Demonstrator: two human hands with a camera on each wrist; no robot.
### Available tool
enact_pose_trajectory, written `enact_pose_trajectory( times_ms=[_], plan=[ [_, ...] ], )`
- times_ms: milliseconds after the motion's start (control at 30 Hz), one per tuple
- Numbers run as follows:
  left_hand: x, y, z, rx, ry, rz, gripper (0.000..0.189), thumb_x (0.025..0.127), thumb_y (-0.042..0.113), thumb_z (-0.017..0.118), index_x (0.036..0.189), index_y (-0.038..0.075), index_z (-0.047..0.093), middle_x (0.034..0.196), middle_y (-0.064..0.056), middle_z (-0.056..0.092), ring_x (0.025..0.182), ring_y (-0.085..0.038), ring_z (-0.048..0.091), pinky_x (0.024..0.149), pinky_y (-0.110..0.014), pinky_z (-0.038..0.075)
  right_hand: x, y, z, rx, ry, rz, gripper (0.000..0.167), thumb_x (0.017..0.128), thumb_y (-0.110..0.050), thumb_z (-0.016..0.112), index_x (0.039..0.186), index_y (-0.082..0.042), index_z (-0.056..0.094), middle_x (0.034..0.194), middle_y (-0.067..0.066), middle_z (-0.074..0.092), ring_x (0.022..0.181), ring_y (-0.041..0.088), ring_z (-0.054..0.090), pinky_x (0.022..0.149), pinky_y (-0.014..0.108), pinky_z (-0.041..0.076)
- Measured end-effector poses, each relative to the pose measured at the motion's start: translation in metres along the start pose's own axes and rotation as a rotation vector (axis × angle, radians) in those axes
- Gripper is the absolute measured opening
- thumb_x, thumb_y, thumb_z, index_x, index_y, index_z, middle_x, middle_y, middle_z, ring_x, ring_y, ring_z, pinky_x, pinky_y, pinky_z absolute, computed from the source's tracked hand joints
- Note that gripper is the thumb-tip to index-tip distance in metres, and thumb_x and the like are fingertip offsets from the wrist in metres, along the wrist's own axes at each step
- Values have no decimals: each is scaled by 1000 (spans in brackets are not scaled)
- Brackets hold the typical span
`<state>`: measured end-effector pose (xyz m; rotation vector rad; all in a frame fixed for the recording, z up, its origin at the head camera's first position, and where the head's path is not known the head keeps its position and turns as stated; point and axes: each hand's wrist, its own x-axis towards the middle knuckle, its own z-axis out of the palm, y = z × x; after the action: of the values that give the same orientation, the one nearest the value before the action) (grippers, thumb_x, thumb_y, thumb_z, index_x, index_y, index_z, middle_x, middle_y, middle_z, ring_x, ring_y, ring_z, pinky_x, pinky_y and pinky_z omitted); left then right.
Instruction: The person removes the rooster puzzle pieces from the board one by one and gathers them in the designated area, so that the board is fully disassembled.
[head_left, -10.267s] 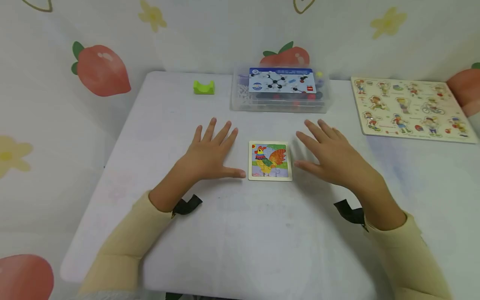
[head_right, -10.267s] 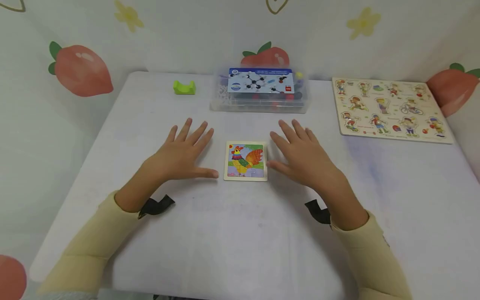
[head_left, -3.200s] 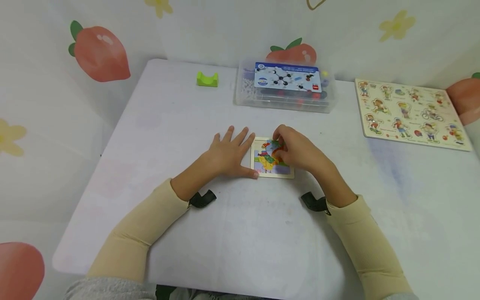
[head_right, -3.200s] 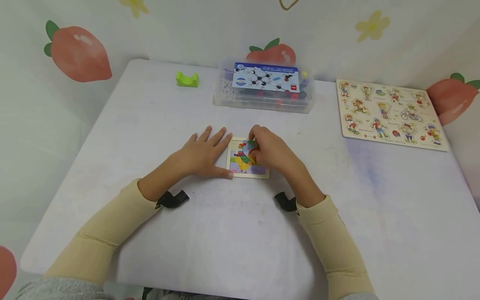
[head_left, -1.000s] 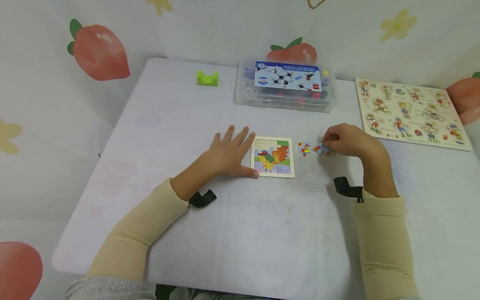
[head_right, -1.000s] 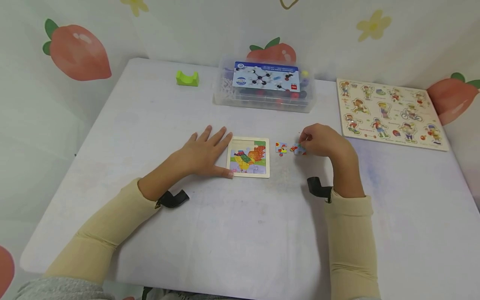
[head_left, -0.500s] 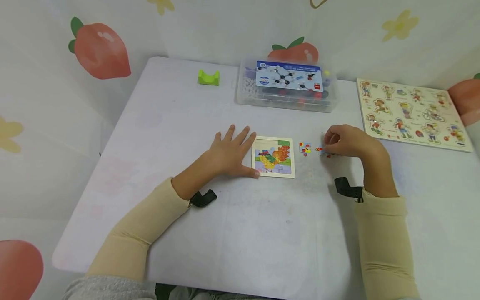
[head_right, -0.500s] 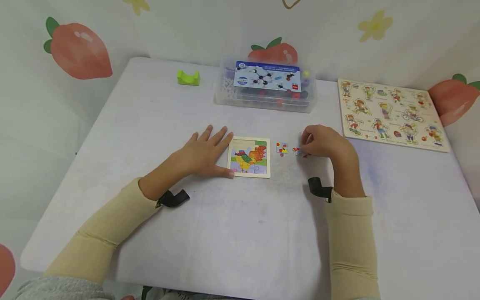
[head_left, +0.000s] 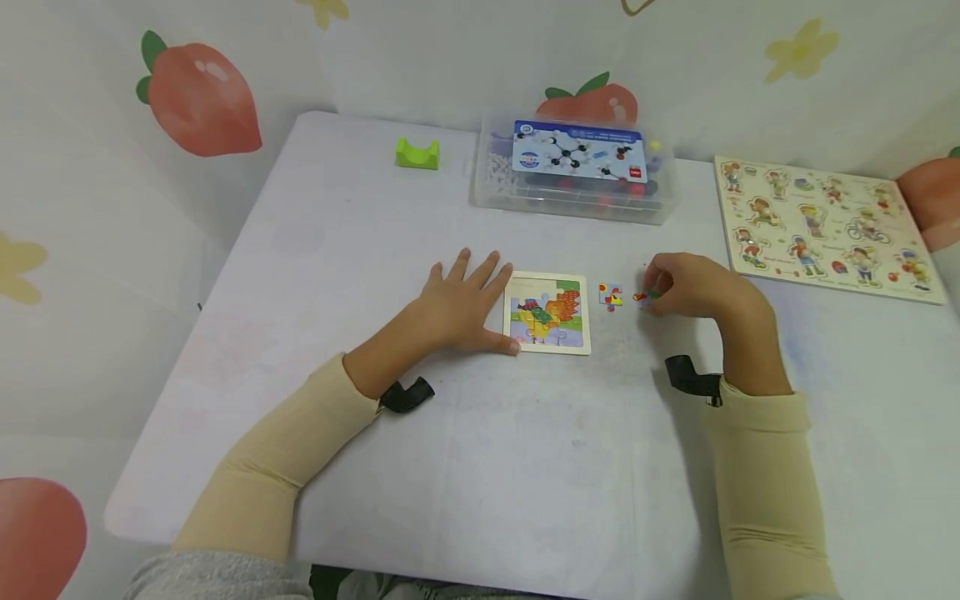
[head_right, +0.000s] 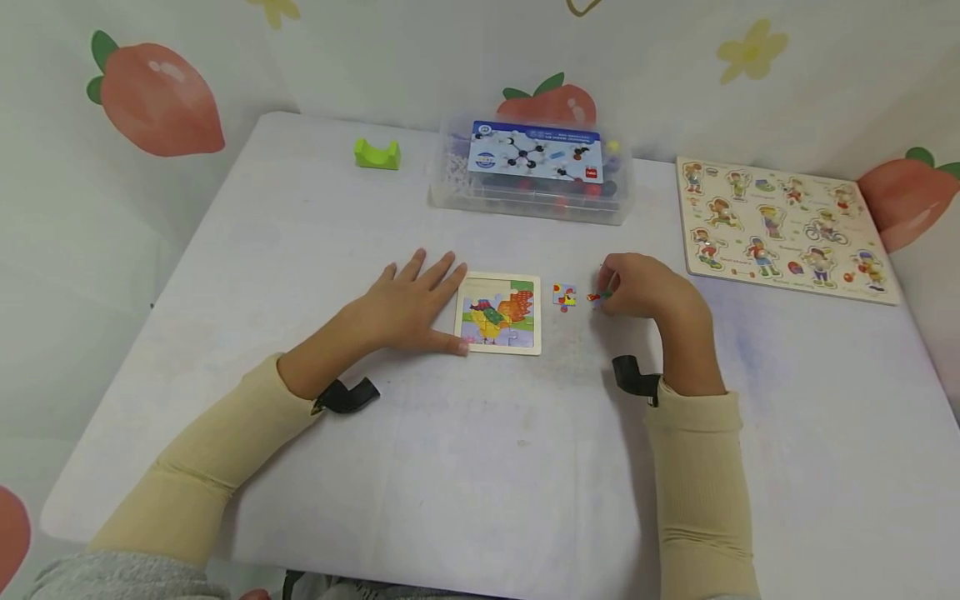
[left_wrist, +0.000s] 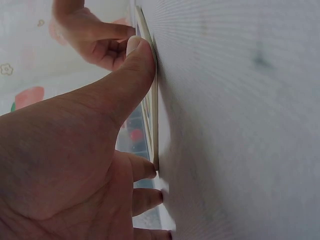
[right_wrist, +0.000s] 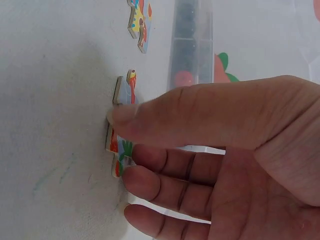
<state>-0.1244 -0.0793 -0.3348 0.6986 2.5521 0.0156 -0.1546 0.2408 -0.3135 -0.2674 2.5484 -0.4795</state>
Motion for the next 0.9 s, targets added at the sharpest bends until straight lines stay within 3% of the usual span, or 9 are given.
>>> enact_pose_trajectory(
  times_ms=[433, 700, 900],
  plan=[
    [1, 0, -1, -18, 1, -3, 114, 83, 77, 58, 163, 17, 3, 168, -8, -3, 150, -44, -3, 114, -66, 12, 1, 2, -2, 11, -2, 3, 25, 82, -1, 66, 105, 1, 59, 93, 16, 58, 88, 32, 54, 77, 47, 45],
    [2, -1, 0, -10, 0, -3, 114, 83, 77, 58, 163, 17, 4, 168, -8, -2, 150, -44, -2, 113, -66, 13, 1, 3, -3, 16, 6, 0, 25, 83, -2, 66, 107, 0, 60, 95, 16, 58, 89, 32, 53, 78, 47, 45],
    [1, 0, -1, -11, -6, -4, 115, 83, 78, 58, 163, 17, 3, 168, -9, -3, 150, -44, -3, 113, -67, 13, 2, -7, -1, 28, 55, -18, 26, 86, -7, 68, 110, 0, 64, 93, 15, 57, 84, 30, 54, 72, 44, 45]
  ],
)
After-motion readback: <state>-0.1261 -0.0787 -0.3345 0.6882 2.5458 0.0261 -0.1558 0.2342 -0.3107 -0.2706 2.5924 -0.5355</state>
